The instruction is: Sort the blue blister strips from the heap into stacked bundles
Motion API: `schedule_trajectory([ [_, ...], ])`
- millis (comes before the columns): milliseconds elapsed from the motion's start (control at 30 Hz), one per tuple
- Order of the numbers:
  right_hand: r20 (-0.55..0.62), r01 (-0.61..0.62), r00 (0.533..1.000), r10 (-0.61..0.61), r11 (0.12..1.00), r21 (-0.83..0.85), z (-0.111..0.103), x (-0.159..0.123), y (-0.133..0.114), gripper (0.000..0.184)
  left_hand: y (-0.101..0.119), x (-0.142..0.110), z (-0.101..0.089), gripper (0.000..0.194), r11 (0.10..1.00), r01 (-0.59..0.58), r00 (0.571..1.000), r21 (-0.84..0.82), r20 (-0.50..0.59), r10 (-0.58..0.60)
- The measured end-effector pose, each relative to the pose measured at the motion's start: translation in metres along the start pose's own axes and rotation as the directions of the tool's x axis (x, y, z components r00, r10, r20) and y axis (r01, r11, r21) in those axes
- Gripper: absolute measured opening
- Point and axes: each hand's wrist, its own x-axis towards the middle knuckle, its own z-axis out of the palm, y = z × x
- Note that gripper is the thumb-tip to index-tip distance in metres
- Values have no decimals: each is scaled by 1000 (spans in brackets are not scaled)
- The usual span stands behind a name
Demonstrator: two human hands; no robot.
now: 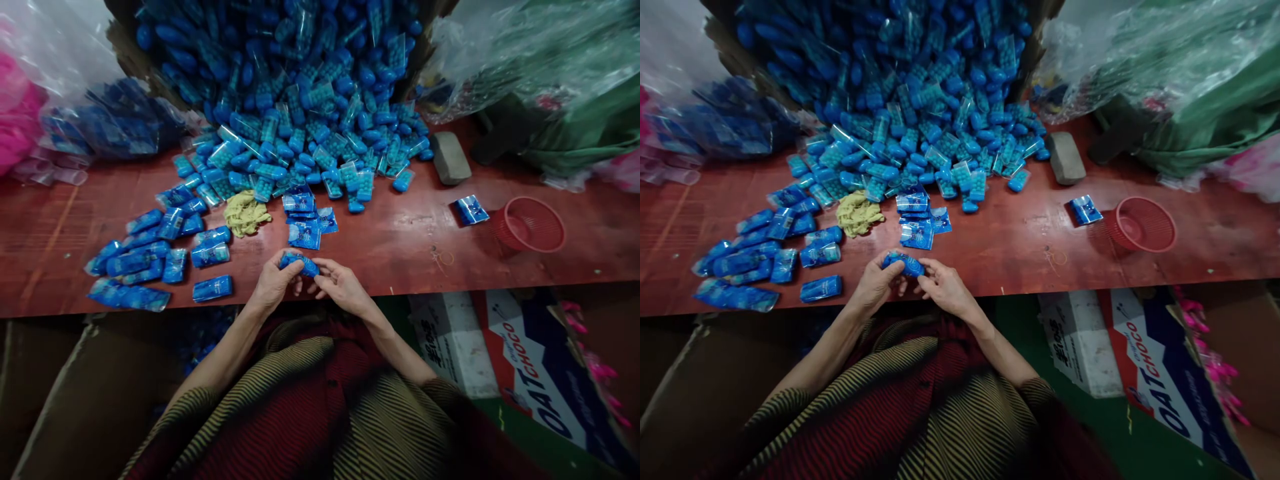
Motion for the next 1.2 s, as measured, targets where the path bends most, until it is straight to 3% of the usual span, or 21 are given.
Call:
schedule_trajectory([
  [100, 11, -51, 999, 50, 993, 106, -1, 0, 1, 36, 0, -1, 1, 38, 998, 6, 1000, -70, -2, -6],
  [167, -81, -28, 996, 38, 993, 113, 1, -1, 2, 37, 0, -1, 3, 37, 996, -27, 999, -81, -47, 24],
  [267, -223, 36, 974, -26, 999, 40, 7, -4, 2, 34, -2, -2, 5, 36, 995, -100, 986, -21, -138, 97],
  [400, -276, 103, 951, -139, 985, -140, 13, -5, -3, 21, -8, -6, 10, 37, 966, -197, 952, 165, -204, 229],
  [600, -332, 173, 870, -364, 857, -485, 15, -3, -12, 18, -20, -14, 16, 39, 814, -336, 821, 474, -276, 500],
  [767, -310, 181, 844, -438, 777, -604, 15, -3, -13, 20, -23, -15, 16, 40, 628, -463, 701, 625, -175, 691],
  [867, -313, 170, 841, -441, 765, -621, 16, -1, -14, 19, -25, -14, 15, 43, 501, -514, 611, 697, -112, 784],
  [933, -307, 178, 845, -438, 771, -611, 16, 0, -15, 18, -27, -13, 13, 43, 434, -523, 574, 733, -73, 815],
  [1067, -265, 231, 853, -450, 780, -581, 16, 3, -12, 15, -28, -12, 11, 45, 405, -516, 563, 754, -57, 824],
  [1200, -261, 231, 836, -482, 742, -629, 14, 5, -8, 13, -27, -16, 13, 45, 507, -478, 623, 717, -131, 772],
])
